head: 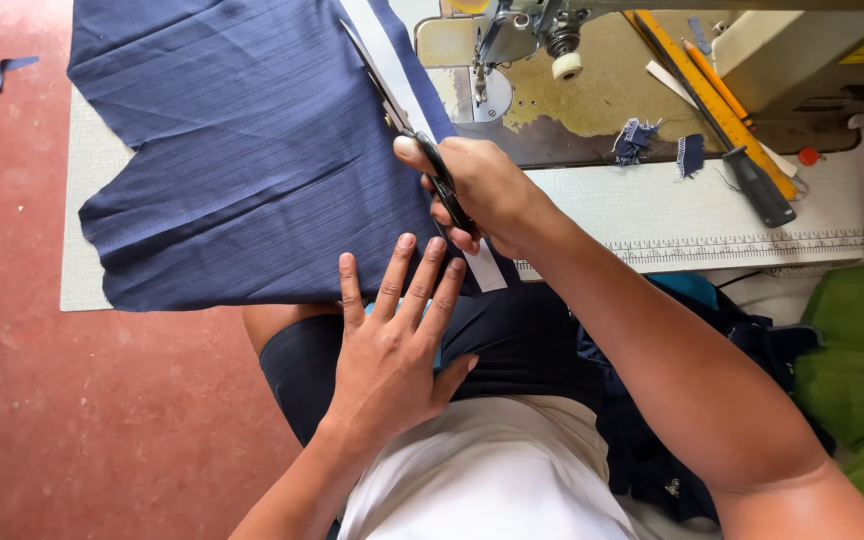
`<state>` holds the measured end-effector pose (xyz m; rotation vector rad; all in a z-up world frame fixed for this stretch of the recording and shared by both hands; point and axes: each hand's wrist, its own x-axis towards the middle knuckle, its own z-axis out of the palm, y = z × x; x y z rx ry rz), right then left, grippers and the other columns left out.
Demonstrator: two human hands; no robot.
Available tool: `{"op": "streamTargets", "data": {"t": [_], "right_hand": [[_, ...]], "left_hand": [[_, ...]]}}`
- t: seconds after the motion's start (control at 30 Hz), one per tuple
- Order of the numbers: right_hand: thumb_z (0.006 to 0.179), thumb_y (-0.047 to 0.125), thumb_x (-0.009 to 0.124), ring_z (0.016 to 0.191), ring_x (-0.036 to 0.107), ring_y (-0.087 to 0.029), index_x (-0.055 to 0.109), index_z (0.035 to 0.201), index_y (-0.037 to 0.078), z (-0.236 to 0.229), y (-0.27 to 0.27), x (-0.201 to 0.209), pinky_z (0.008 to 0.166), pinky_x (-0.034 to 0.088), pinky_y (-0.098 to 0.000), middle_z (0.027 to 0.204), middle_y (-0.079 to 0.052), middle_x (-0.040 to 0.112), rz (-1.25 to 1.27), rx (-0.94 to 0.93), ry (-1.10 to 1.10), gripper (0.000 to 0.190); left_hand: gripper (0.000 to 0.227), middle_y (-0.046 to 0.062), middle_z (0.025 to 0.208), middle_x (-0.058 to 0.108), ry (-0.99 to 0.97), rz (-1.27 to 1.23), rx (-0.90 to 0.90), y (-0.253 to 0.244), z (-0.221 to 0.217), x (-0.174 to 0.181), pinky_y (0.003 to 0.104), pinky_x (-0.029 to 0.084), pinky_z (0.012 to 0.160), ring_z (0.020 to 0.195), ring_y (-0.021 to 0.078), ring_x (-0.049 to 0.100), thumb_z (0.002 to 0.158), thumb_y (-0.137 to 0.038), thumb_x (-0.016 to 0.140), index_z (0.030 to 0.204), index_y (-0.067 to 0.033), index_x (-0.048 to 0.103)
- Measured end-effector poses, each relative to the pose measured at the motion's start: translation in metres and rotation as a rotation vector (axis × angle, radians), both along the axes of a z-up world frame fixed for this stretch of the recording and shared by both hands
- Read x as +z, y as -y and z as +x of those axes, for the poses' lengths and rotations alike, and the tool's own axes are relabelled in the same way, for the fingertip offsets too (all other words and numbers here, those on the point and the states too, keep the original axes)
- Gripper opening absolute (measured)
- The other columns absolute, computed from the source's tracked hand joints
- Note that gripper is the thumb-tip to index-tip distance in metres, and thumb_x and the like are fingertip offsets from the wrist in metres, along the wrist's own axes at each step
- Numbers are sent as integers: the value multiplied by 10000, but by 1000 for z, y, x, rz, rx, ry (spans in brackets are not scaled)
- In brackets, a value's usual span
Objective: The person cuts a strip of dark blue fabric with a white stripe using scissors. They trim the edges of the fabric strip and then place it on a sewing machine table.
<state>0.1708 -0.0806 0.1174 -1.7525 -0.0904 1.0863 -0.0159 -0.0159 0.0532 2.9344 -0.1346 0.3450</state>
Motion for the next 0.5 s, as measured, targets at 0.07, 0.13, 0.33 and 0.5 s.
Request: {"op": "streamTargets", "data": {"t": [0.07,0.13,0.33,0.5], "right_hand": [[876,495,621,367,394,-138,490,844,103,2,-1,-7,345,259,-283,584,-50,482,17,-11,2,415],[901,477,647,363,386,-128,483,824,126,4,-2,-15,333,248,-274,607,-46,492,37,-15,0,395],[856,454,646,334,412,-149,520,800,64,12,-13,-2,314,251,-287,517,-67,493,35,-70,1,414],[825,525,644,394,358,-129,471,806,114,24,-23,-7,347,250,-278,580,-27,454,-16,-12,45,446]], "left_hand": [[925,127,1648,376,3,-4,-2,0,1,1,745,123,1185,1550,364,274,821,-569,724,1561,-97,432],[914,128,1647,377,2,-6,2,-1,1,1,744,124,1185,1550,365,275,826,-564,721,1558,-96,436],[881,130,1643,383,-1,-19,-21,0,2,1,754,116,1181,1549,366,272,837,-559,704,1540,-87,461],[891,126,1651,370,5,-1,-2,1,3,2,748,128,1184,1549,367,279,837,-564,717,1551,-104,449]]}}
